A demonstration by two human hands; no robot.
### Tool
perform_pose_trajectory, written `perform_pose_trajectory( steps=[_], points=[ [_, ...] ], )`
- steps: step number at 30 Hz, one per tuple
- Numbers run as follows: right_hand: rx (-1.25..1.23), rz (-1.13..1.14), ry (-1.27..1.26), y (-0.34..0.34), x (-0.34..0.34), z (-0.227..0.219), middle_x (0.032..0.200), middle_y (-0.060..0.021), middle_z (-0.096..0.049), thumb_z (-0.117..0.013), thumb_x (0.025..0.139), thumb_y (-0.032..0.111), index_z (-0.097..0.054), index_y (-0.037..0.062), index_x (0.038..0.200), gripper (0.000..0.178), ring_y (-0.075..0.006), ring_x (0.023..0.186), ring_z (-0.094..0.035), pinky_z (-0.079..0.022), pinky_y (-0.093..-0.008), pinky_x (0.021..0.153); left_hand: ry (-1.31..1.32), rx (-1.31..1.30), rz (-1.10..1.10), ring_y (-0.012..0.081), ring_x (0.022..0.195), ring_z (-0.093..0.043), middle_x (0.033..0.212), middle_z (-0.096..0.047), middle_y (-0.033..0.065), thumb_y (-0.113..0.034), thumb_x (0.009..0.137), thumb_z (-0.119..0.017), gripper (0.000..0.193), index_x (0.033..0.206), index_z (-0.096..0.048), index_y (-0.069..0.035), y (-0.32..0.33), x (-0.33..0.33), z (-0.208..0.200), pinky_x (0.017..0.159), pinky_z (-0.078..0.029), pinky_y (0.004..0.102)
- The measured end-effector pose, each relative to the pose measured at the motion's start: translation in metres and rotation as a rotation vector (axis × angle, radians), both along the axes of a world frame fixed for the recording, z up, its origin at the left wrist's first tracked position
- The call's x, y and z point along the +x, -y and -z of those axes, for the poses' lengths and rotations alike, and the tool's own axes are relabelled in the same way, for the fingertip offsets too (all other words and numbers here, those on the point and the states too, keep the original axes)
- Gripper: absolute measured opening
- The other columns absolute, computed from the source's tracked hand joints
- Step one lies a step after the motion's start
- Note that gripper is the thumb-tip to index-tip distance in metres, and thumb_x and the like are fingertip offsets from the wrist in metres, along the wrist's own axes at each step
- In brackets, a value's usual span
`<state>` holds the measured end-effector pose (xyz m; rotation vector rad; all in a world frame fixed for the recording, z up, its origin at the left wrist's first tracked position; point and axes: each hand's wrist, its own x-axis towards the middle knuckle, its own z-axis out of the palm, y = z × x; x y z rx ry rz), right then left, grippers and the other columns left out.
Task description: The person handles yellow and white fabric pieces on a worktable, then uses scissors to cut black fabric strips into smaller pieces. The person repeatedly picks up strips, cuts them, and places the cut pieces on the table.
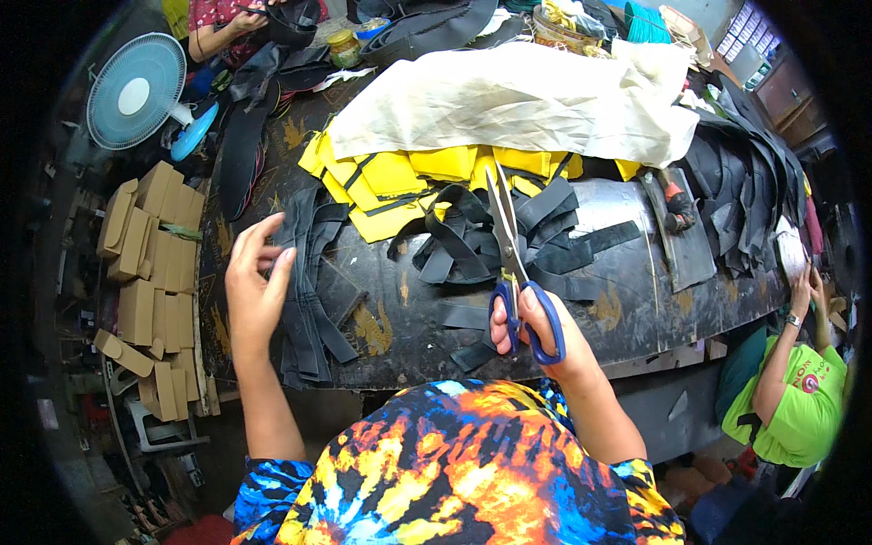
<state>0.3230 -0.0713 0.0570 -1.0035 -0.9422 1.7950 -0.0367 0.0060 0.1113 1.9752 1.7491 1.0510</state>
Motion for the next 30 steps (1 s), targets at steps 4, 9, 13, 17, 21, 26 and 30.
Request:
perform_pose_trajectory(
  steps=[4, 9, 13, 17, 21, 26, 30],
  points=[
    [-0.005, -0.006, -0.019, 0.002, -0.001, 0.005, 0.086, -0.0064, -0.063, -0.046, 0.105, 0.058, -0.058, 0.0024, 0.103, 0.057, -0.0134, 0.074, -0.061, -0.049, -0.0246, 0.067, 0.323, -0.037, 0.167, 0.0121, 0.091, -0.069, 0.101, -0.074, 0.0097, -0.005, 0.097, -0.067, 0.026, 0.122, -0.07, 0.001, -0.019, 0.072, 0.024, 0.083, -0.055, 0.0275],
    [-0.011, 0.025, -0.058, 0.007, 0.001, 0.007, 0.087, -0.0076, -0.064, -0.05, 0.105, 0.057, -0.059, 0.0022, 0.102, 0.055, -0.0139, 0.074, -0.063, -0.05, -0.0258, 0.067, 0.282, -0.241, 0.174, 0.0268, 0.083, -0.074, 0.097, -0.076, 0.02, -0.038, 0.099, -0.067, 0.049, 0.129, -0.064, 0.001, -0.069, 0.127, 0.066, 0.078, -0.057, 0.0368],
    [0.008, 0.053, -0.078, 0.01, 0.008, 0.011, 0.089, -0.0081, -0.062, -0.049, 0.105, 0.056, -0.058, 0.0025, 0.102, 0.054, -0.0145, 0.077, -0.063, -0.05, -0.0267, 0.067, 0.273, -0.263, 0.27, 0.0288, 0.077, -0.073, 0.088, -0.074, 0.0183, -0.034, 0.09, -0.075, 0.045, 0.116, -0.066, 0.003, -0.077, 0.146, 0.08, 0.072, -0.056, 0.04],
    [-0.004, 0.062, -0.09, 0.014, 0.012, 0.018, 0.088, -0.0081, -0.062, -0.049, 0.105, 0.055, -0.059, 0.003, 0.102, 0.053, -0.0144, 0.076, -0.062, -0.05, -0.0268, 0.066, 0.782, -0.354, 0.422, 0.0165, 0.086, -0.069, 0.104, -0.069, 0.0108, -0.013, 0.086, -0.081, 0.051, 0.131, -0.058, -0.003, -0.057, 0.148, 0.073, 0.074, -0.056, 0.0312],
    [-0.044, 0.041, -0.061, 0.015, 0.009, 0.021, 0.087, -0.0081, -0.062, -0.048, 0.105, 0.055, -0.059, 0.0031, 0.101, 0.053, -0.0143, 0.075, -0.063, -0.05, -0.0262, 0.066, 1.083, -0.682, 0.669, 0.0106, 0.101, -0.064, 0.122, -0.064, 0.0062, -0.013, 0.091, -0.08, 0.056, 0.141, -0.056, -0.006, -0.03, 0.132, 0.063, 0.081, -0.055, 0.0258],
    [-0.031, 0.036, -0.001, 0.016, 0.009, 0.019, 0.085, -0.008, -0.063, -0.048, 0.105, 0.055, -0.06, 0.0029, 0.1, 0.054, -0.0142, 0.072, -0.063, -0.049, -0.0253, 0.065, 0.688, -0.388, 0.516, 0.0153, 0.108, -0.066, 0.117, -0.073, 0.0048, -0.014, 0.102, -0.063, 0.025, 0.122, -0.072, -0.003, -0.006, 0.128, 0.067, 0.096, -0.052, 0.0315],
    [-0.016, 0.014, 0.007, 0.02, 0.011, 0.017, 0.085, -0.0081, -0.063, -0.048, 0.105, 0.055, -0.06, 0.0027, 0.099, 0.053, -0.014, 0.071, -0.062, -0.048, -0.0251, 0.065, 0.984, -0.617, 0.572, 0.0099, 0.114, -0.062, 0.119, -0.07, 0.0044, 0.003, 0.096, -0.062, 0.045, 0.14, -0.061, -0.003, 0.006, 0.119, 0.068, 0.096, -0.049, 0.024]
  ],
)
